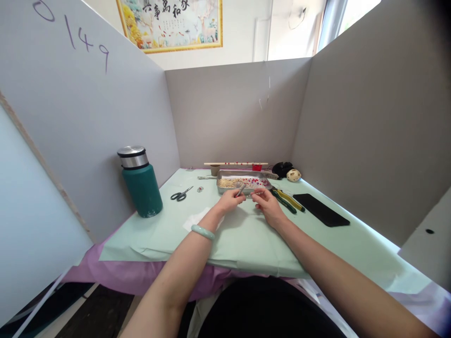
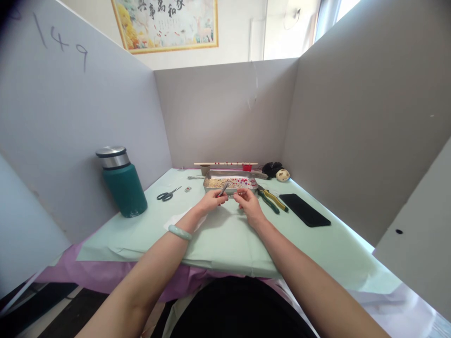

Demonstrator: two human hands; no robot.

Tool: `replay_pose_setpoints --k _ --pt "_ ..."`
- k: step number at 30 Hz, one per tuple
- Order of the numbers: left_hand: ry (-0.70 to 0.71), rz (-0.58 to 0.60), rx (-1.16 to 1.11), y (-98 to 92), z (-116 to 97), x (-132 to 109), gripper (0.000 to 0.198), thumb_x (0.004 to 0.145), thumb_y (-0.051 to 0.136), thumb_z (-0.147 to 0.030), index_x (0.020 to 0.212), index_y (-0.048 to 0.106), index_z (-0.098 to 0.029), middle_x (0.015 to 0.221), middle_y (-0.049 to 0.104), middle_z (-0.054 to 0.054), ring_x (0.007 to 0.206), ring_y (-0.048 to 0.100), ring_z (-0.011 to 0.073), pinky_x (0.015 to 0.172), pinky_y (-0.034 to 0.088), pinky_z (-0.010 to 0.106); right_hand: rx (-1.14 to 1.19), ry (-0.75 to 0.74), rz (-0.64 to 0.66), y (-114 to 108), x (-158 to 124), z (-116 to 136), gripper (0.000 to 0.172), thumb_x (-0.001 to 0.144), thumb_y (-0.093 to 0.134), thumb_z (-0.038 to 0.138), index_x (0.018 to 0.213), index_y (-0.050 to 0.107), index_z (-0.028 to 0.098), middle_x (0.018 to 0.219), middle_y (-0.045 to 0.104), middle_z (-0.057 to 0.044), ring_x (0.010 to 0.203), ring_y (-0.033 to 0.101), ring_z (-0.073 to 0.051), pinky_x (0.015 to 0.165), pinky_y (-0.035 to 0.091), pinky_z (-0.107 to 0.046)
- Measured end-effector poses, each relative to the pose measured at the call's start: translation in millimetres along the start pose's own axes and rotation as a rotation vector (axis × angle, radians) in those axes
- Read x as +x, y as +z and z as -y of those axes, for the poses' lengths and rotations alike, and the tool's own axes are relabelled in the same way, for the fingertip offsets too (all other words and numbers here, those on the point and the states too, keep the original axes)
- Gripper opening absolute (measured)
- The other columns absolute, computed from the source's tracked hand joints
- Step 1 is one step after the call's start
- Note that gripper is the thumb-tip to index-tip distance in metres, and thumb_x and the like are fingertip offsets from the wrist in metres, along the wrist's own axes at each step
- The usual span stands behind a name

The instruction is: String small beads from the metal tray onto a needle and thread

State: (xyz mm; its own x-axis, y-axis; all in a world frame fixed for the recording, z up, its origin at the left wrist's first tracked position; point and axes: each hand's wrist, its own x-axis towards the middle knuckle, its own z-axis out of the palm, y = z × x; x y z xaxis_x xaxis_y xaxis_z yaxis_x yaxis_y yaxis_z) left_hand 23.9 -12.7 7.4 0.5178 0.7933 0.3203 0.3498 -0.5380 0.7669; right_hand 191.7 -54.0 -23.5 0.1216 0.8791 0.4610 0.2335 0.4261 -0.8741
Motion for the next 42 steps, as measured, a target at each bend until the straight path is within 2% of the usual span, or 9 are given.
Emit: replay_pose_setpoints --k 5,8,12,17,21,28,33,36,42 --pt "-0.04 -0.041 0.068 -0.5 0.8 -0.2 0.019 0.071 0.053 -0.031 0.069 0.061 -0.014 0.058 0.045 -0.003 0.06 0.039 0.0107 0.057 0.031 0.023 -0.224 -0.118 0.019 -0.4 -3.3 1.2 0.02 0.086 0.057 0.029 0.101 0.06 0.016 0.109 0.059 -0.006 0.1 0.056 -0.02 0.087 0.045 -0.042" --pt "-0.043 -0.035 0.076 0.3 0.2 -0.2 0.018 0.071 0.053 -0.03 0.069 0.061 -0.014 0.059 0.046 -0.003 0.061 0.04 0.0109 0.058 0.031 0.023 -0.299 -0.123 0.076 2.1 -7.5 2.5 0.017 0.087 0.055 0.03 0.094 0.062 0.016 0.101 0.062 -0.004 0.093 0.058 -0.017 0.084 0.047 -0.039" --pt "-0.054 -0.046 0.053 -0.5 0.7 1.3 0.019 0.075 0.054 -0.031 0.078 0.062 -0.014 0.068 0.054 -0.002 0.066 0.046 0.0117 0.062 0.036 0.024 -0.312 -0.065 0.067 3.0 -9.5 2.1 0.02 0.089 0.052 0.032 0.095 0.06 0.015 0.09 0.063 -0.003 0.077 0.06 -0.013 0.072 0.05 -0.032" --pt "-0.131 -0.062 0.021 -2.3 6.1 3.2 0.026 0.078 0.06 -0.025 0.101 0.058 -0.012 0.095 0.06 0.005 0.081 0.055 0.0155 0.073 0.046 0.03 -0.198 0.047 0.041 2.4 -6.6 1.4 0.022 0.091 0.05 0.033 0.097 0.058 0.013 0.083 0.061 -0.001 0.065 0.058 -0.01 0.06 0.05 -0.026" --pt "-0.171 -0.051 -0.03 -0.9 8.6 3.7 0.03 0.087 0.051 -0.033 0.11 0.054 -0.014 0.109 0.057 0.008 0.093 0.057 0.018 0.079 0.049 0.038 -0.038 0.128 0.062 3.3 -5.3 3.4 0.024 0.091 0.049 0.034 0.098 0.057 0.013 0.077 0.059 0.001 0.056 0.054 -0.007 0.05 0.047 -0.021" --pt "-0.168 -0.061 -0.213 2.1 -1.1 2.3 0.023 0.086 0.044 -0.028 0.106 0.05 -0.017 0.093 0.06 0.005 0.084 0.056 0.0121 0.07 0.045 0.024 0.226 0.224 0.073 1.4 -2.8 4.5 0.025 0.092 0.048 0.035 0.1 0.056 0.013 0.077 0.058 0.001 0.053 0.052 -0.006 0.046 0.045 -0.019" --pt "-0.204 -0.067 -0.205 0.8 -2.5 0.6 0.023 0.076 0.053 -0.029 0.095 0.049 -0.016 0.078 0.053 0.002 0.068 0.05 0.0116 0.061 0.042 0.023 0.34 0.269 0.086 0.0 -2.4 5.1 0.025 0.092 0.048 0.035 0.1 0.056 0.013 0.077 0.058 0.001 0.053 0.052 -0.006 0.047 0.045 -0.019" --pt "-0.209 -0.087 -0.168 -2.6 -0.6 -0.1 0.033 0.066 0.06 -0.022 0.096 0.046 -0.016 0.08 0.051 0.001 0.069 0.048 0.012 0.063 0.041 0.024 0.379 0.281 0.092 -0.3 -3.1 6.5 0.024 0.091 0.049 0.034 0.1 0.056 0.013 0.077 0.058 0.001 0.053 0.052 -0.006 0.046 0.045 -0.019" --pt "-0.166 -0.047 -0.08 -2.5 1.5 -1.9 0.044 0.061 0.063 -0.023 0.102 0.046 -0.017 0.084 0.052 0.0 0.071 0.048 0.0124 0.065 0.042 0.024 0.416 0.287 0.073 -0.1 -2.3 5.5 0.023 0.091 0.049 0.033 0.099 0.056 0.013 0.077 0.058 0.001 0.053 0.052 -0.006 0.046 0.045 -0.018"
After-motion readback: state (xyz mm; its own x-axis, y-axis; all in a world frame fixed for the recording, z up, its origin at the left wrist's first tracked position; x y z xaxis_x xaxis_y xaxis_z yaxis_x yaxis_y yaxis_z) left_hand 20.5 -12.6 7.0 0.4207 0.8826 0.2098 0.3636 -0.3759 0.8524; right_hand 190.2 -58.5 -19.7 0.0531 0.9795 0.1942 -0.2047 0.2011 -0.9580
